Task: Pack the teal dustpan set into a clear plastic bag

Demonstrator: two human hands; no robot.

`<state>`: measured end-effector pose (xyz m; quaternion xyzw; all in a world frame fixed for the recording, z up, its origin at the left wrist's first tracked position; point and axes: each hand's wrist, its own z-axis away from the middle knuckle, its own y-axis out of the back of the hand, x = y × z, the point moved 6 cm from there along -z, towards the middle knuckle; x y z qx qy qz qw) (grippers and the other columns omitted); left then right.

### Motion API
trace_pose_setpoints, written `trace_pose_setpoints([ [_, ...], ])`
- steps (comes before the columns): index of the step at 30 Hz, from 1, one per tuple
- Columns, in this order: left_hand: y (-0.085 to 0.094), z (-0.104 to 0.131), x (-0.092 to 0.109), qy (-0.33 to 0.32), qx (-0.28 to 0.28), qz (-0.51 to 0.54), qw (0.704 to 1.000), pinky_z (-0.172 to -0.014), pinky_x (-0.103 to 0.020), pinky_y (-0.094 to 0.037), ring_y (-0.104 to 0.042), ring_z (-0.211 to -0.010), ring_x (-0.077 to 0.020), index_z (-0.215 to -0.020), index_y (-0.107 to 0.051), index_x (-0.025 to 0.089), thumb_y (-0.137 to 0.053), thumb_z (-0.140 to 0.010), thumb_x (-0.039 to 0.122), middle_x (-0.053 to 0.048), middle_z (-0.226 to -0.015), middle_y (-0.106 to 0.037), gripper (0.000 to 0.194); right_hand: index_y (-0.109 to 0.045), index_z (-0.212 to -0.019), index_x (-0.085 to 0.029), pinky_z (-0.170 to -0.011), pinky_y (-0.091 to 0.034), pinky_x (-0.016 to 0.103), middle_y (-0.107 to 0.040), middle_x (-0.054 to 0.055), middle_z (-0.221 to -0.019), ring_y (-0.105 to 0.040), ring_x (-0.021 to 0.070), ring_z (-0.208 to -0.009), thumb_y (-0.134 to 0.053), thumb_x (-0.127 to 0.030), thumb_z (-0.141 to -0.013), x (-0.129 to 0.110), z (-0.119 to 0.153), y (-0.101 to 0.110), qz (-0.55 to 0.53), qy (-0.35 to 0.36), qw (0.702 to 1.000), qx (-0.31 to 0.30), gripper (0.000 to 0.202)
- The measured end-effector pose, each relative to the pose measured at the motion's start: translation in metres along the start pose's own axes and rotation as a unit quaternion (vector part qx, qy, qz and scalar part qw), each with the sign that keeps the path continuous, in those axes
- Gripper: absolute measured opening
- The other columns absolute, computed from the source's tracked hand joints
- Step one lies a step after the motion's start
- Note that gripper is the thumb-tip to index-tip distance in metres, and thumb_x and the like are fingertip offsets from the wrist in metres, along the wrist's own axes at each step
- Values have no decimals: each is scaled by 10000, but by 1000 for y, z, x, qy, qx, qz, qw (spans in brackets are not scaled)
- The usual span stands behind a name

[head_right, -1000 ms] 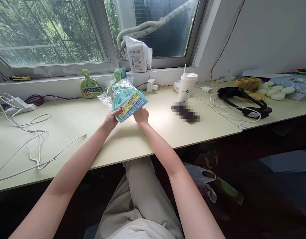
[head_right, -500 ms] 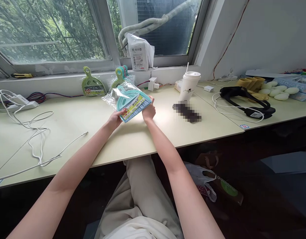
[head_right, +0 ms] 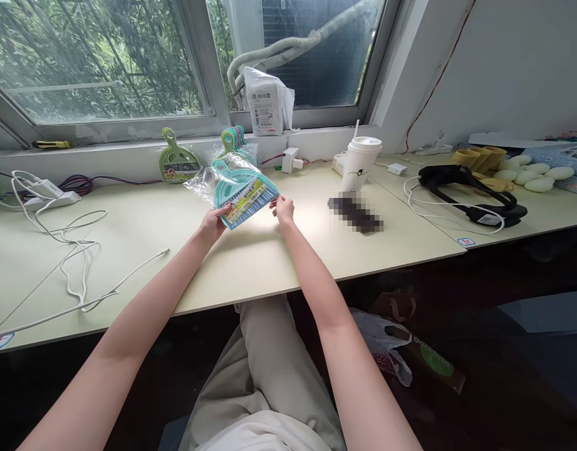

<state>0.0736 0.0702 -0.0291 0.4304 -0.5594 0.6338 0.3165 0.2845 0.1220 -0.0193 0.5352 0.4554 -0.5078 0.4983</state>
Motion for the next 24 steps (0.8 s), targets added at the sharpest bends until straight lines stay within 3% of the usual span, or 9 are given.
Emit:
trace_pose_setpoints([
  [3, 7, -4, 3, -18, 15, 12, 1000, -1037, -441, -551, -689, -1142, -326, -1073, -655, 94, -720, -756, 126, -159, -1072, -754, 325, -567, -755, -182, -487, -436, 187, -670, 17, -721, -522, 65, -454, -299, -346, -1056, -3, 5, -7, -91, -9, 995, -34, 435],
  [6, 13, -6, 5, -25, 25, 12, 999, -1033, -426, -551, -687, -1145, -317, -1059, -659, 93, -724, -766, 154, -161, -1076, -751, 306, -626, -867, -184, -700, -559, 205, -739, 38, -856, -681, 103, -696, -399, -423, -1045, -9, 14, -25, -199, 9, 973, -119, 374],
  [9, 14, -7, 9, -32, 20, -8, 999, -1025, -434, -551, -686, -1146, -318, -1103, -654, 100, -748, -769, 195, -154, -1085, -749, 360, -633, -967, -203, -944, -555, 235, -762, 11, -994, -714, 107, -923, -629, -328, -948, -16, 24, -38, -250, 39, 950, -185, 127],
  [12, 10, -7, 14, -55, -9, -16, 998, -1056, -430, -522, -670, -1177, -312, -1144, -645, 108, -784, -745, 205, -146, -1117, -743, 434, -620, -1017, -207, -1031, -537, 262, -760, 11, -1060, -725, 116, -981, -724, -277, -872, -17, 30, -45, -300, 32, 923, -239, 191],
  [15, 2, -5, 17, -83, -56, -14, 995, -1083, -430, -492, -649, -1211, -311, -1177, -644, 123, -825, -712, 212, -134, -1151, -735, 507, -581, -1089, -227, -1019, -569, 325, -758, 2, -1068, -744, 141, -961, -747, -264, -852, -19, 34, -50, -329, 29, 899, -287, 292],
  [17, -2, -3, 16, -88, -78, -23, 993, -1083, -430, -488, -644, -1216, -314, -1173, -653, 135, -850, -694, 227, -124, -1148, -736, 527, -557, -1084, -236, -1004, -587, 355, -760, -13, -1031, -752, 145, -932, -736, -204, -854, -16, 33, -51, -335, 18, 901, -274, 293],
  [20, -9, 3, 13, -80, -109, -57, 989, -1080, -421, -484, -642, -1211, -315, -1149, -672, 136, -869, -694, 264, -123, -1171, -729, 512, -558, -996, -214, -987, -601, 375, -760, -23, -903, -757, 138, -843, -703, -90, -852, -4, 26, -47, -320, -20, 928, -191, 239],
  [24, -21, 13, 9, -67, -151, -90, 982, -1062, -406, -496, -619, -1248, -314, -1201, -672, 167, -846, -761, 360, -115, -1277, -692, 510, -585, -880, -176, -984, -605, 401, -754, 10, -822, -760, 165, -820, -738, -68, -821, 2, 17, -42, -310, -37, 940, -140, 197],
])
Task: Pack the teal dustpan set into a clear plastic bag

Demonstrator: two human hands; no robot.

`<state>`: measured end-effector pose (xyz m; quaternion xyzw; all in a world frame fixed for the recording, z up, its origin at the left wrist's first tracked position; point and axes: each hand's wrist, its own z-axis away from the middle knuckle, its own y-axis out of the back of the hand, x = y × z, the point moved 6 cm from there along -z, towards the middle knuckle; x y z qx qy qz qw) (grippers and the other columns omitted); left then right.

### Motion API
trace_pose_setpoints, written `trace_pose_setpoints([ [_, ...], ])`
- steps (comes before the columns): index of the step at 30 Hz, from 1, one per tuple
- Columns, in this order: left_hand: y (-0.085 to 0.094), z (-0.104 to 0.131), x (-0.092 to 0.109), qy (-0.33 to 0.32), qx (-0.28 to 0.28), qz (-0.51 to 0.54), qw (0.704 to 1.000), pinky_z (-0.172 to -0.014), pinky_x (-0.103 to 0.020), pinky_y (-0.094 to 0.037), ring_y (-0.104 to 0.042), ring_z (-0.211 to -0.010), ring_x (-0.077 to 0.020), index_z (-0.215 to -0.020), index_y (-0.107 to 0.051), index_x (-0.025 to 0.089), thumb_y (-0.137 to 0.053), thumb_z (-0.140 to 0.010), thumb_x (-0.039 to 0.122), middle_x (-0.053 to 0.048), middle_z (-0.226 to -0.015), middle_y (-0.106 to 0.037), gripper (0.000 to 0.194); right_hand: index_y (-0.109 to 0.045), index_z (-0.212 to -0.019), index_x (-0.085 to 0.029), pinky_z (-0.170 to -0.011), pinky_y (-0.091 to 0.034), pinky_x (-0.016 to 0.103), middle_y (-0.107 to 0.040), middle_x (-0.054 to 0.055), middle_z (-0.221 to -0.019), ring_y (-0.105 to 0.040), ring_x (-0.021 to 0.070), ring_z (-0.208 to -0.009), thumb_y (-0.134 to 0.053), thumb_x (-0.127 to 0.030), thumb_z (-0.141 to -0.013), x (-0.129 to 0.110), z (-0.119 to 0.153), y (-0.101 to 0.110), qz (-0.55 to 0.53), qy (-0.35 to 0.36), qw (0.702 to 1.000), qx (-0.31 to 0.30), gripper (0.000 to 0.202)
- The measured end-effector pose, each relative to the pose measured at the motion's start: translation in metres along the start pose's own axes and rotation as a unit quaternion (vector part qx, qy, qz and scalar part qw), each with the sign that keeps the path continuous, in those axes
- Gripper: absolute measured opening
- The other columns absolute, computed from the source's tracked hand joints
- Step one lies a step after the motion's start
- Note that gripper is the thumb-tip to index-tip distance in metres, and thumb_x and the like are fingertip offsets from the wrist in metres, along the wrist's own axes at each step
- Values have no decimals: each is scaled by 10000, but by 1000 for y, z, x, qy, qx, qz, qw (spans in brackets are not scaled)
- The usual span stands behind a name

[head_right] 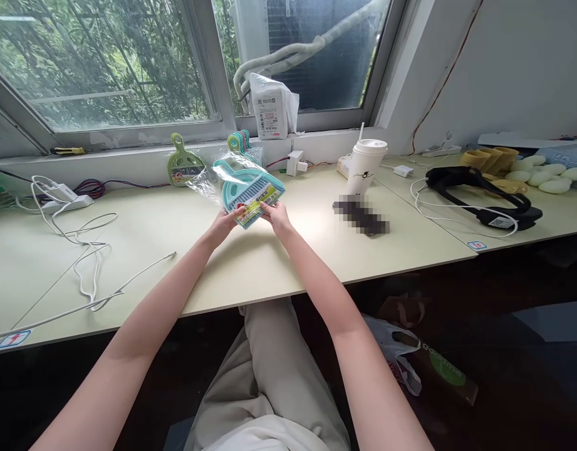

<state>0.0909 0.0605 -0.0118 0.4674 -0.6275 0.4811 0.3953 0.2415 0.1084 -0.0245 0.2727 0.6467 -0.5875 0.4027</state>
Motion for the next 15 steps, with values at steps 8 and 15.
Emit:
trace_pose_setpoints([
  [8, -7, 0, -3, 64, 42, 63, 995, -1024, -413, -528, -622, -1251, -308, -1178, -682, 158, -642, -935, 438, -127, -1271, -697, 373, -581, -901, -194, -971, -614, 379, -753, 5, -861, -748, 171, -937, -723, -95, -820, -9, 4, 0, -9, 59, 998, 15, 191],
  [15, -10, 0, 3, 50, 22, 87, 995, -1037, -421, -520, -601, -1281, -297, -1222, -673, 166, -529, -1004, 433, -111, -1318, -679, 374, -574, -917, -206, -978, -610, 410, -752, 18, -928, -733, 189, -997, -723, -125, -797, -15, 7, -2, 0, 82, 997, 10, 207],
])
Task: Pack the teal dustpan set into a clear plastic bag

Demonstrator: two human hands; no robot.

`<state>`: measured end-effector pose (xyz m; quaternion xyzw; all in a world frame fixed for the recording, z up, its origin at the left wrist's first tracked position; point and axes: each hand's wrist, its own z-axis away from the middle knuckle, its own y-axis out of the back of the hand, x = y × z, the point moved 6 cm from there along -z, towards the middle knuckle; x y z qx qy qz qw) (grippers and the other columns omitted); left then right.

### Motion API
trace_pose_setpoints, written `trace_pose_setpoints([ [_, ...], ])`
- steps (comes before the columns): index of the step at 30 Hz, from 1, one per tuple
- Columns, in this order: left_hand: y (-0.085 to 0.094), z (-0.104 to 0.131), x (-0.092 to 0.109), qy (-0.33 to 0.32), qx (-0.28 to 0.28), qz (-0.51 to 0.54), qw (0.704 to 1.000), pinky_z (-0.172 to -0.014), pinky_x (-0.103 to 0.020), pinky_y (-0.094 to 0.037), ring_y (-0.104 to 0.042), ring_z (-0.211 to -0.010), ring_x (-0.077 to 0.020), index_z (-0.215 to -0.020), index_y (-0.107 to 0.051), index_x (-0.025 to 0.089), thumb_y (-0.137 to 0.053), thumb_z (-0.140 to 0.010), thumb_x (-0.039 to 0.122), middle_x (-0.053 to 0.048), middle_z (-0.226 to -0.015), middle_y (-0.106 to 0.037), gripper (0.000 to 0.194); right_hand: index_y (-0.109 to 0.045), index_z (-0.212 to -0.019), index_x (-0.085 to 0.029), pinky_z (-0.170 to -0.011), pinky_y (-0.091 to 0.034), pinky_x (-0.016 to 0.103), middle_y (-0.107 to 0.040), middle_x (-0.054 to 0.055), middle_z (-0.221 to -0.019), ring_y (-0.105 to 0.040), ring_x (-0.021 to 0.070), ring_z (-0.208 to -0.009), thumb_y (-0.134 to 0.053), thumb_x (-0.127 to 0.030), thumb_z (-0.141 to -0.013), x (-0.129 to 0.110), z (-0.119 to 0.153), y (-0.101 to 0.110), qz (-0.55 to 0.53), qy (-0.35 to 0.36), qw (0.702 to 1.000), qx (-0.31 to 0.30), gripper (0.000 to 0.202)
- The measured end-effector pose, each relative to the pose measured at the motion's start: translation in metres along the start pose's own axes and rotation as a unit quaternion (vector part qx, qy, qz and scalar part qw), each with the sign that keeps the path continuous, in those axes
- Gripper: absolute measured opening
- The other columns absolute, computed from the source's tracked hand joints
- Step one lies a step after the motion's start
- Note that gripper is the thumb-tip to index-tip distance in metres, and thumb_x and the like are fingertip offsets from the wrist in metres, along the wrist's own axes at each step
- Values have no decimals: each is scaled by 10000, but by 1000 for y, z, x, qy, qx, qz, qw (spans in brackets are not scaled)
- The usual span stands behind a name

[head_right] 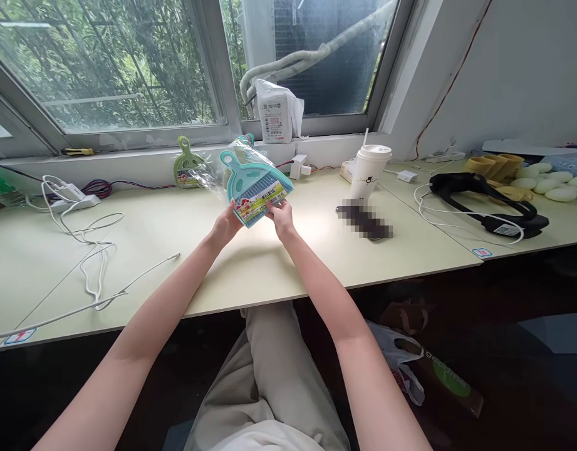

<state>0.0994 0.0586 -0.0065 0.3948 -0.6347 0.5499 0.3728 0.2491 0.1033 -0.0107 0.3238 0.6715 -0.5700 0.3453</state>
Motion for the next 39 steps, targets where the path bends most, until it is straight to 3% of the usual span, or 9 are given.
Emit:
trace_pose_setpoints([
  [5, 10, -1, 9, -43, 32, -9, 999, -999, -407, -544, -621, -1251, -303, -1249, -656, 160, -592, -966, 459, -110, -1259, -708, 417, -584, -897, -199, -951, -621, 445, -746, 15, -862, -741, 203, -949, -722, -89, -780, -1, -1, -3, 20, -27, 999, -28, 211],
  [12, -5, 6, -2, 68, -118, -76, 988, -996, -486, -515, -648, -1204, -370, -1320, -645, 226, -671, -882, 587, -139, -1357, -651, 568, -595, -952, -196, -963, -612, 375, -743, 38, -993, -729, 195, -1015, -731, -141, -794, -12, -1, 3, -16, 18, 1000, 8, 216],
  [20, 6, -1, 11, -66, -13, -31, 997, -1015, -401, -520, -612, -1258, -301, -1246, -632, 210, -736, -856, 524, -104, -1323, -670, 511, -570, -920, -210, -910, -634, 399, -721, 7, -903, -723, 172, -912, -692, -86, -788, -3, -2, 1, 15, -8, 1000, 7, 218],
  [26, -3, 0, -12, -26, -5, -60, 998, -971, -421, -540, -693, -1109, -294, -1226, -590, 181, -824, -792, 396, -127, -1207, -706, 538, -571, -949, -205, -916, -621, 375, -724, 14, -922, -721, 172, -932, -680, -121, -803, -4, 0, 1, 21, 28, 999, 18, 200],
  [28, -8, 0, -18, -16, -10, -77, 997, -999, -466, -523, -666, -1169, -326, -1310, -540, 176, -810, -806, 422, -162, -1275, -671, 623, -569, -966, -205, -919, -618, 369, -727, 14, -925, -723, 170, -928, -663, -119, -813, -5, 0, 3, 21, 33, 999, 29, 199],
  [30, -5, 1, -14, -65, 39, -109, 991, -1101, -481, -448, -538, -1348, -339, -1428, -440, 199, -831, -790, 395, -180, -1448, -555, 773, -568, -974, -203, -925, -614, 370, -729, 16, -933, -726, 168, -928, -656, -111, -815, -5, 0, 4, 21, 33, 999, 33, 204],
  [32, 1, 7, 1, -166, 127, -189, 959, -1220, -466, -288, -285, -1523, -324, -1515, -335, 219, -866, -754, 347, -178, -1619, -338, 938, -565, -965, -199, -935, -611, 374, -726, 17, -922, -728, 166, -920, -654, -105, -817, -5, 0, 4, 19, 35, 999, 32, 196],
  [34, 0, 17, 19, -262, 182, -322, 891, -1266, -462, -138, -69, -1577, -305, -1541, -320, 221, -865, -753, 331, -163, -1689, -154, 964, -565, -955, -197, -944, -609, 384, -725, 18, -907, -729, 170, -917, -655, -107, -821, -4, -1, 3, 18, 36, 999, 31, 185],
  [39, -24, 37, 39, -329, 188, -623, 684, -1241, -619, -42, -38, -1577, -324, -1263, -627, 243, -620, -938, 259, -81, -1683, -220, 326, -570, -965, -198, -951, -608, 422, -737, 30, -925, -722, 194, -952, -697, -121, -802, -1, -2, 4, 12, 44, 999, 25, 220],
])
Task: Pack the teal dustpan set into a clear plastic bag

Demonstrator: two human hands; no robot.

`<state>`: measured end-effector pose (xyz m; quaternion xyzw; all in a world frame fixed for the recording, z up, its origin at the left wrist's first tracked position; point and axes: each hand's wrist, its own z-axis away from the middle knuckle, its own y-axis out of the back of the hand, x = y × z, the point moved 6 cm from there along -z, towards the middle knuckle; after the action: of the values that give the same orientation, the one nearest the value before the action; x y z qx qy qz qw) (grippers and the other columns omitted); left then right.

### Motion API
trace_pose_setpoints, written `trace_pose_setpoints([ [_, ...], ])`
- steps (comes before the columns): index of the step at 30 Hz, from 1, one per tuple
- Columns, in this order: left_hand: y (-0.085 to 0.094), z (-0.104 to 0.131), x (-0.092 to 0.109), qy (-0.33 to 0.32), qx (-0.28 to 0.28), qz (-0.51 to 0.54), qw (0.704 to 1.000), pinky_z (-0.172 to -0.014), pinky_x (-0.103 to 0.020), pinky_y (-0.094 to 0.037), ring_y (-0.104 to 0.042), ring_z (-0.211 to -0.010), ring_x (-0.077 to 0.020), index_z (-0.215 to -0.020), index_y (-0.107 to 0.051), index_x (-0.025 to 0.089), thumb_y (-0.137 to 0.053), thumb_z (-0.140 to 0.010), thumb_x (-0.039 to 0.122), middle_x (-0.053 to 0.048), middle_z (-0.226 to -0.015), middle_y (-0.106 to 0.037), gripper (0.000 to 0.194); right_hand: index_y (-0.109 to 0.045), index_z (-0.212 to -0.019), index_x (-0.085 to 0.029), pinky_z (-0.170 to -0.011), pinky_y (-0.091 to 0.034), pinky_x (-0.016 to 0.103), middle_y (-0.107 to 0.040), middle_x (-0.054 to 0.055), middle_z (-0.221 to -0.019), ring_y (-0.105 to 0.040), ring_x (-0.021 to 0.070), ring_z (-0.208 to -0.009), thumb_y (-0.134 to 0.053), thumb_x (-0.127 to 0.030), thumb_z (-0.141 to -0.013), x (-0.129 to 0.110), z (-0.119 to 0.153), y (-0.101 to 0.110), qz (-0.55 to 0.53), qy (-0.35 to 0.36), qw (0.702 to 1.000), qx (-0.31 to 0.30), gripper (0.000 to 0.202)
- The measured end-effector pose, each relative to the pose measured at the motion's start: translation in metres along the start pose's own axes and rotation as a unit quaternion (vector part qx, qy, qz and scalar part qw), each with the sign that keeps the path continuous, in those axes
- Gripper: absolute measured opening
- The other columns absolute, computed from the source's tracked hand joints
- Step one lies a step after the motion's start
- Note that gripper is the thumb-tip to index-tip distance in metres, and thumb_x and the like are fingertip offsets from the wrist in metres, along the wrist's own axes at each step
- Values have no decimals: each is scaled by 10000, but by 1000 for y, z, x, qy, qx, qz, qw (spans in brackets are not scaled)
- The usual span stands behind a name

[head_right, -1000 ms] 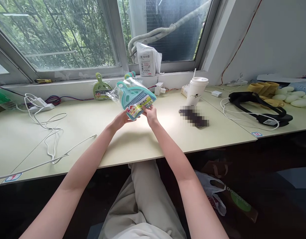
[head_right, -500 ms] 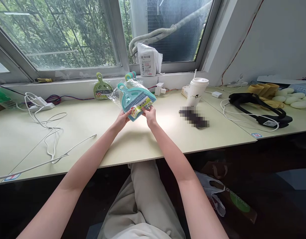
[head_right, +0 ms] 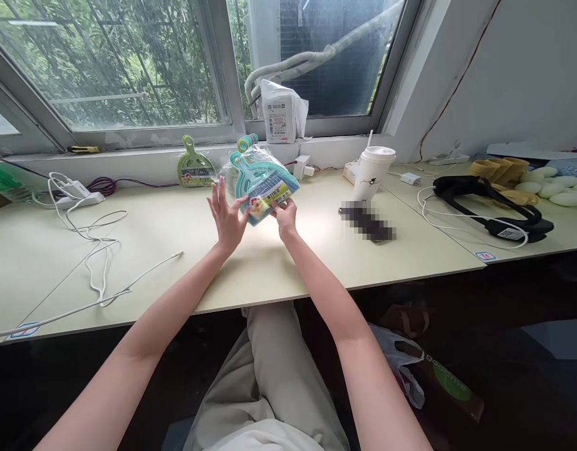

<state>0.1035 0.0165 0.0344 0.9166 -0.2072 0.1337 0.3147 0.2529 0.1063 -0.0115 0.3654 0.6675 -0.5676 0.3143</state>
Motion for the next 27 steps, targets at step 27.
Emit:
trace_pose_setpoints([
  [27, -4, -3, 9, -161, -114, -157, 968, -970, -434, -545, -555, -1265, -297, -1420, -567, 202, -394, -946, 20, -160, -1434, -568, 536, -592, -939, -202, -913, -620, 435, -732, 27, -934, -719, 196, -916, -758, -160, -756, 8, -1, -2, 2, -13, 999, -52, 251],
])
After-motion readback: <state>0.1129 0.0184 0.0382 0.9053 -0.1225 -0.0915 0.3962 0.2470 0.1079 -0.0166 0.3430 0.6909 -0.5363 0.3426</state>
